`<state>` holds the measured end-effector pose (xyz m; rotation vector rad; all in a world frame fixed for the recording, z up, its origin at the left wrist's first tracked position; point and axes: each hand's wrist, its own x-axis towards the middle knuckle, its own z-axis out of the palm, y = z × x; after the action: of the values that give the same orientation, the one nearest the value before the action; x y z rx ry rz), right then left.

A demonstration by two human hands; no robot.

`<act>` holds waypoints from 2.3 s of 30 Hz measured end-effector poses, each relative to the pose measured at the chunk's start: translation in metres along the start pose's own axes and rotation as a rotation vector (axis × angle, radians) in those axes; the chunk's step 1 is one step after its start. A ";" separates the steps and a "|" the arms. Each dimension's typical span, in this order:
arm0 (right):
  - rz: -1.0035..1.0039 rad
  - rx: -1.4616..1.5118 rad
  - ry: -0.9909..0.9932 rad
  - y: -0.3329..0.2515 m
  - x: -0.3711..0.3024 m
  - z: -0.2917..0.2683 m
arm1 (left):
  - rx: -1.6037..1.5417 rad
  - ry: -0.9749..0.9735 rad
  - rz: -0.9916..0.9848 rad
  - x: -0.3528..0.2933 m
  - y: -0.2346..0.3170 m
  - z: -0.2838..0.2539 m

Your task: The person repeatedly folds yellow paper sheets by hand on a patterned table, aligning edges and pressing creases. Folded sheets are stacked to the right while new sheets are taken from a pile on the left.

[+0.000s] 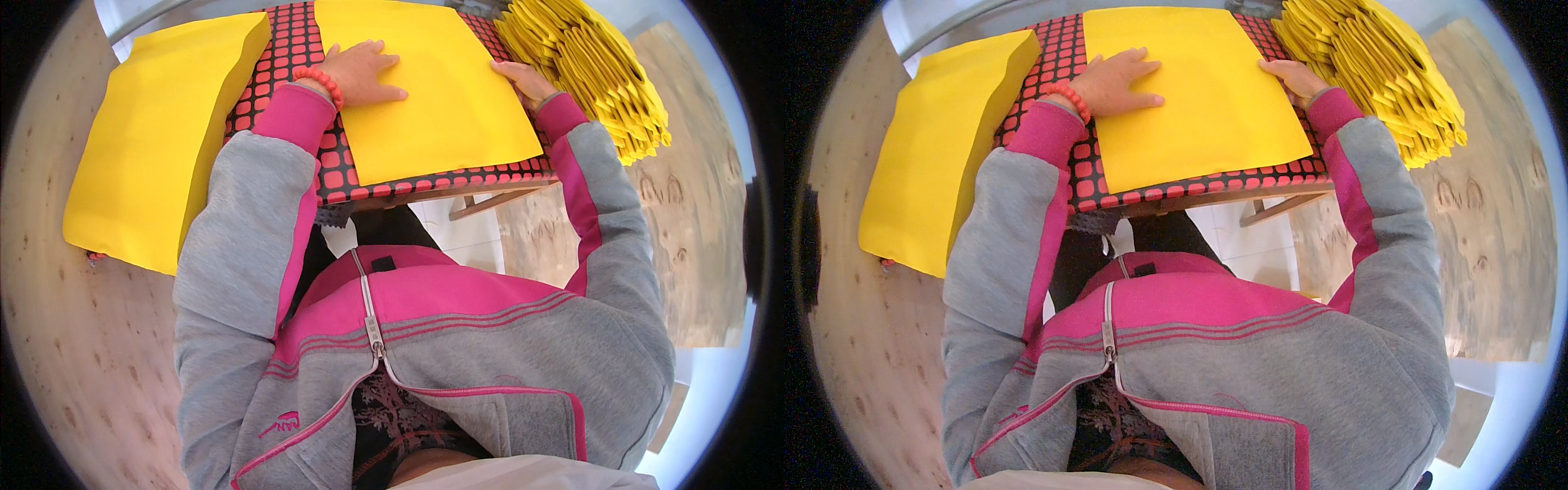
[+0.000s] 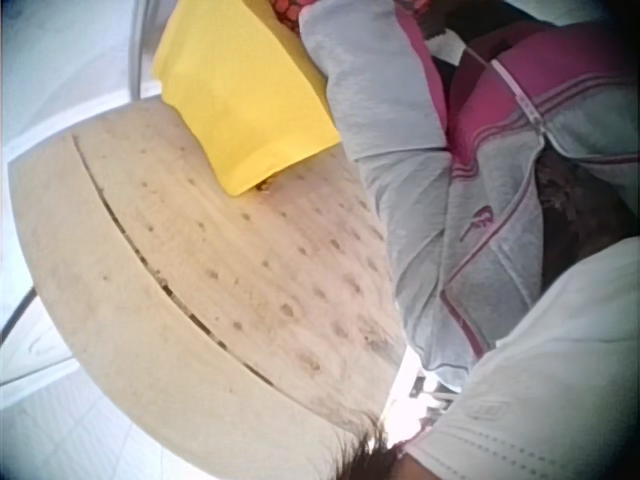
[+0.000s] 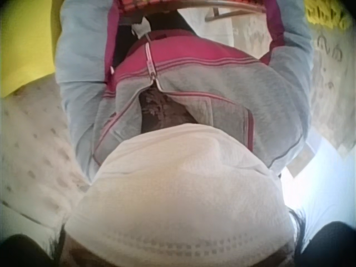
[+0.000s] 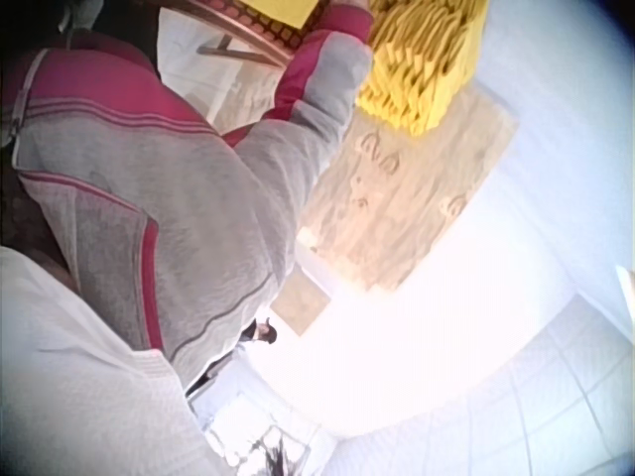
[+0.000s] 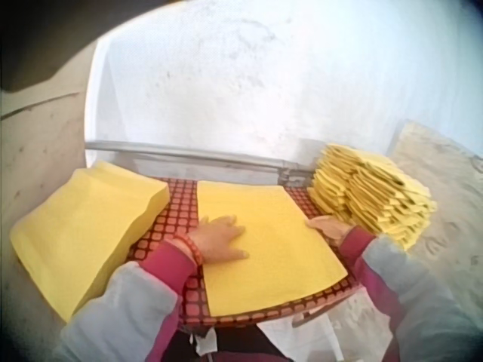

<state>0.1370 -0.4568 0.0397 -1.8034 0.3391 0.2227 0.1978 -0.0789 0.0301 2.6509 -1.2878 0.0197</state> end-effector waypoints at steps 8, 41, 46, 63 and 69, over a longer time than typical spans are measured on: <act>-1.076 -1.721 0.552 -0.004 -0.022 0.051 | 0.000 0.037 0.014 -0.005 0.005 -0.005; -0.100 -0.537 -0.037 -0.049 0.024 -0.006 | -0.017 -0.006 0.009 -0.003 -0.003 -0.011; 0.086 -0.105 0.204 -0.042 0.092 0.002 | -0.020 -0.024 -0.016 -0.006 -0.004 -0.015; -0.053 -0.631 0.379 -0.055 0.085 0.020 | 0.000 0.000 -0.091 -0.006 -0.007 -0.016; 0.094 -0.214 0.127 -0.035 0.090 -0.030 | 0.006 -0.026 -0.121 -0.008 -0.003 -0.021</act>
<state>0.2328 -0.4877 0.0497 -2.0196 0.5072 0.2169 0.1970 -0.0669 0.0495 2.7379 -1.1339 -0.0282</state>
